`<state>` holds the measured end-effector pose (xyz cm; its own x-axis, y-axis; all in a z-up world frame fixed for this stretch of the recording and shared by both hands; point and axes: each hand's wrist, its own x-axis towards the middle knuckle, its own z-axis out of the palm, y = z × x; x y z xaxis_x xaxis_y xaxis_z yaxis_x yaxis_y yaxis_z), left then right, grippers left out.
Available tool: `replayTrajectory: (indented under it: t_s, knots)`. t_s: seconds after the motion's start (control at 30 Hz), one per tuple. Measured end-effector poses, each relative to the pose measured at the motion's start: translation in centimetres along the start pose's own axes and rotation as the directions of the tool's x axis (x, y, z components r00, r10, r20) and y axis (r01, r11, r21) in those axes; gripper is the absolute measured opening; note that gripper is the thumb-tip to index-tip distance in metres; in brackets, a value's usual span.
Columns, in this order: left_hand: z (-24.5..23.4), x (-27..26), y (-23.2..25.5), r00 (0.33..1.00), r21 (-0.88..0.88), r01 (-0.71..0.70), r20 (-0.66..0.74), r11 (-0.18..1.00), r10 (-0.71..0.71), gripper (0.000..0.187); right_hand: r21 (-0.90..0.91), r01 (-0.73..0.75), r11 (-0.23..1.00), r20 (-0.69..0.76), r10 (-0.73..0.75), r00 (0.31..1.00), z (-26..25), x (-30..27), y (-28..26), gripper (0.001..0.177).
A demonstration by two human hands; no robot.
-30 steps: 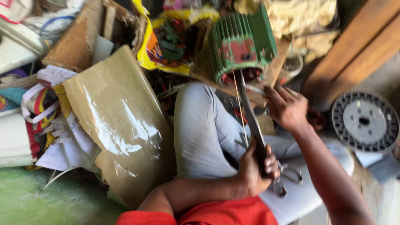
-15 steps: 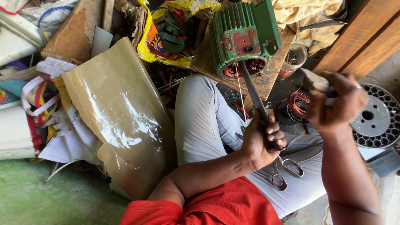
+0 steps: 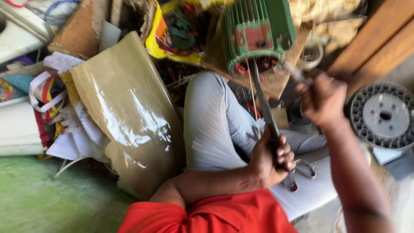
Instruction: The person is repairing a green electric motor by hand. They use a wooden stick to adjust copper windings, cut a piece of cardboard with scissors, and use pliers and a hammer to secure the components.
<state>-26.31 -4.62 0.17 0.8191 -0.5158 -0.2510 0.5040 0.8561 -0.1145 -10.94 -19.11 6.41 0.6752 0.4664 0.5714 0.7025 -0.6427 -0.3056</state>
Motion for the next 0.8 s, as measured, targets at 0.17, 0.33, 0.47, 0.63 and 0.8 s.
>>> replayTrajectory:
  t_s: [0.17, 0.33, 0.47, 0.63, 0.8]
  knots:
    - [0.8, -1.1, -0.7, 0.998, -0.020, 0.009, -0.056, 1.000, -0.010, 0.058, -0.264, 0.255, 0.930, -0.381, -0.343, 0.859, -3.0, 0.3, 2.1, 0.038]
    - [0.2, -1.2, -0.7, 0.999, -0.033, 0.018, -0.026, 0.999, -0.019, 0.058, -0.031, -0.079, 0.996, -0.127, 0.074, 0.989, 1.3, -0.4, 3.8, 0.032]
    - [-0.3, -0.9, -1.1, 1.000, 0.029, -0.016, -0.009, 0.999, 0.017, 0.059, -0.408, 0.179, 0.896, 0.498, 0.054, 0.866, 5.8, -0.7, 1.4, 0.050]
    - [-2.0, -0.7, -1.9, 0.999, 0.016, -0.012, -0.033, 1.000, 0.013, 0.061, -0.152, 0.064, 0.986, 0.086, -0.052, 0.995, 3.5, -0.4, -0.6, 0.034]
    - [-2.0, -0.9, -0.7, 0.993, 0.122, -0.003, -0.121, 0.992, 0.018, 0.061, -0.063, 0.041, 0.997, -0.025, -0.042, 0.999, 1.3, 1.1, -1.6, 0.024]
